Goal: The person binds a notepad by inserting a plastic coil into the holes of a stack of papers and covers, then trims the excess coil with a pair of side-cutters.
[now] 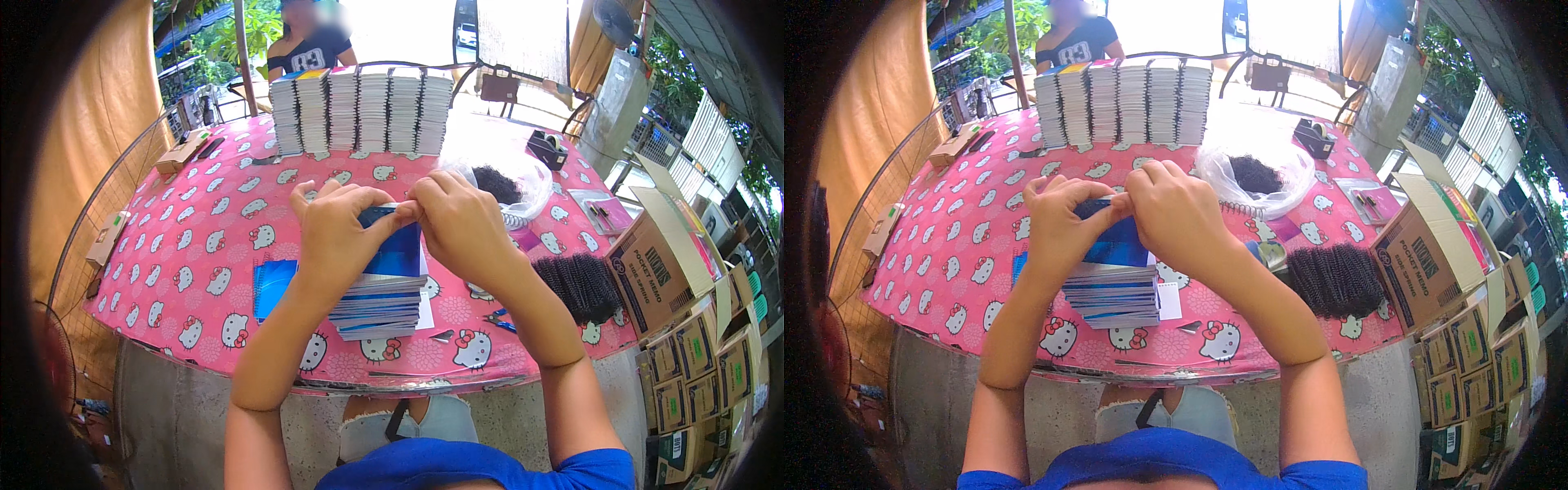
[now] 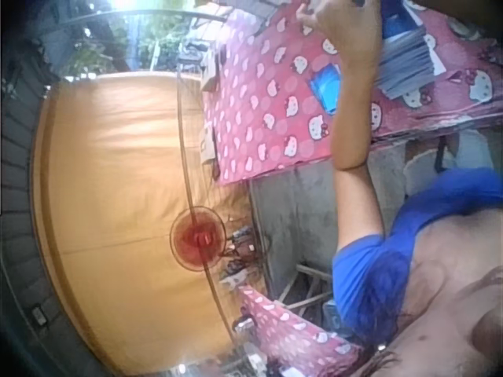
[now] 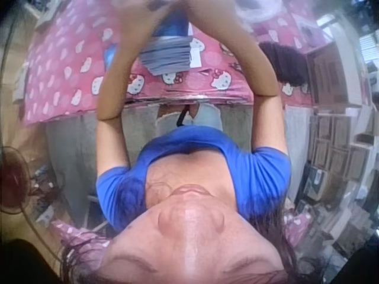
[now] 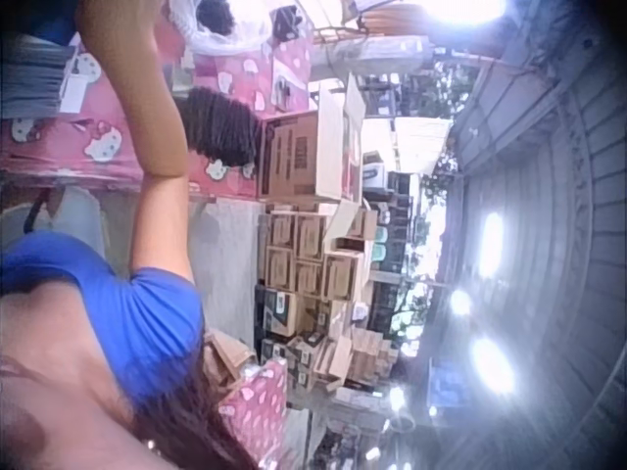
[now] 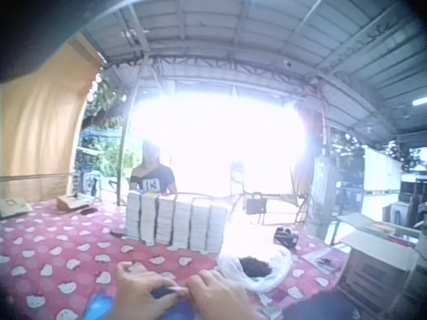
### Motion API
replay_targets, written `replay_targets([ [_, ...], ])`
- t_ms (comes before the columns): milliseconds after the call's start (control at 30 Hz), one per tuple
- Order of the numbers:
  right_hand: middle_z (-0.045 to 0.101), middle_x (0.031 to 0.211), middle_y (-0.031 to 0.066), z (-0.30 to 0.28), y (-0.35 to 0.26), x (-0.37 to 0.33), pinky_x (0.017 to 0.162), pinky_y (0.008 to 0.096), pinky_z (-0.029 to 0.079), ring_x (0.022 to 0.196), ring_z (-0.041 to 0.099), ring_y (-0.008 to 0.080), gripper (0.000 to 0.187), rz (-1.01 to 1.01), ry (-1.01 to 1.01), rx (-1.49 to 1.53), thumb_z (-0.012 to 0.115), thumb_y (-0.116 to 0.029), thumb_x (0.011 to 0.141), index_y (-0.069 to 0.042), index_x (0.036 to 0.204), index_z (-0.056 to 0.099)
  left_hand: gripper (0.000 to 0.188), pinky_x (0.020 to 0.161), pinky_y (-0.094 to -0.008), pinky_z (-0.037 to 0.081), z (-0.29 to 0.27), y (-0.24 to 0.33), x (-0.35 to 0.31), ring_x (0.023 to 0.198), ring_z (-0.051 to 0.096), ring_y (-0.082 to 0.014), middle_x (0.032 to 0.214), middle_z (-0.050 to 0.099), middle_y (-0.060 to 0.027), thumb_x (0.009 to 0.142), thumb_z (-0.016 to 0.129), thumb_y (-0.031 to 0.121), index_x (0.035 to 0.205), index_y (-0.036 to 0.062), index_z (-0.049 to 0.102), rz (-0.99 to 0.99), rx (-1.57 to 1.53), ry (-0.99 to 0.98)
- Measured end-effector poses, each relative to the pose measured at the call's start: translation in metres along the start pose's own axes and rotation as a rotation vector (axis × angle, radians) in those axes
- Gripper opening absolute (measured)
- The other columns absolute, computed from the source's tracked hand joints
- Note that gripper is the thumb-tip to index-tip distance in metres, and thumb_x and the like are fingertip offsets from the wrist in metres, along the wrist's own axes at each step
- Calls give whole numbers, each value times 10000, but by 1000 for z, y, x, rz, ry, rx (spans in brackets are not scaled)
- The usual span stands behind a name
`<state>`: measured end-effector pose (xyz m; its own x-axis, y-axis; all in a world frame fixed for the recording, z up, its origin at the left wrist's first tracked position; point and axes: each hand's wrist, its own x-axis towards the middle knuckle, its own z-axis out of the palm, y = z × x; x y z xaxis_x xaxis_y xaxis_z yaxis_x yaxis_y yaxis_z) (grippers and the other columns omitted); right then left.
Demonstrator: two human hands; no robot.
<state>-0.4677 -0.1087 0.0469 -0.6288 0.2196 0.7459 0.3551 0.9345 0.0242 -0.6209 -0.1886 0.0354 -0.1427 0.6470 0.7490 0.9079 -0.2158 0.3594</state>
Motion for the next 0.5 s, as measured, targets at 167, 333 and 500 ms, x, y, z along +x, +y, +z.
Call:
replay_targets([
  [167, 579, 836, 151, -9, 4, -2, 677, 429, 489, 795, 601, 359, 97, 114, -41, 324, 590, -108, 834, -21, 860, 555, 266, 983, -422, 255, 2, 3, -1, 757, 572, -147, 770, 683, -11, 698, 791, 327, 820, 99, 728, 25, 6, 2],
  [333, 602, 816, 187, -3, 4, 0, 692, 420, 487, 795, 612, 353, 74, 135, -64, 327, 595, -79, 823, -8, 834, 577, 232, 995, -427, 260, -4, 1, -4, 780, 574, -145, 802, 684, -8, 697, 789, 279, 835, 102, 729, 37, 2, -27],
  [500, 604, 852, 223, 10, 170, -100, 737, 477, 462, 876, 604, 385, 205, 640, -272, -93, 560, -57, 794, 10, 981, 610, 239, 988, -480, 266, -6, -1, -9, 866, 578, -195, 862, 679, -46, 721, 763, 286, 866, 103, 714, 128, 20, 122],
])
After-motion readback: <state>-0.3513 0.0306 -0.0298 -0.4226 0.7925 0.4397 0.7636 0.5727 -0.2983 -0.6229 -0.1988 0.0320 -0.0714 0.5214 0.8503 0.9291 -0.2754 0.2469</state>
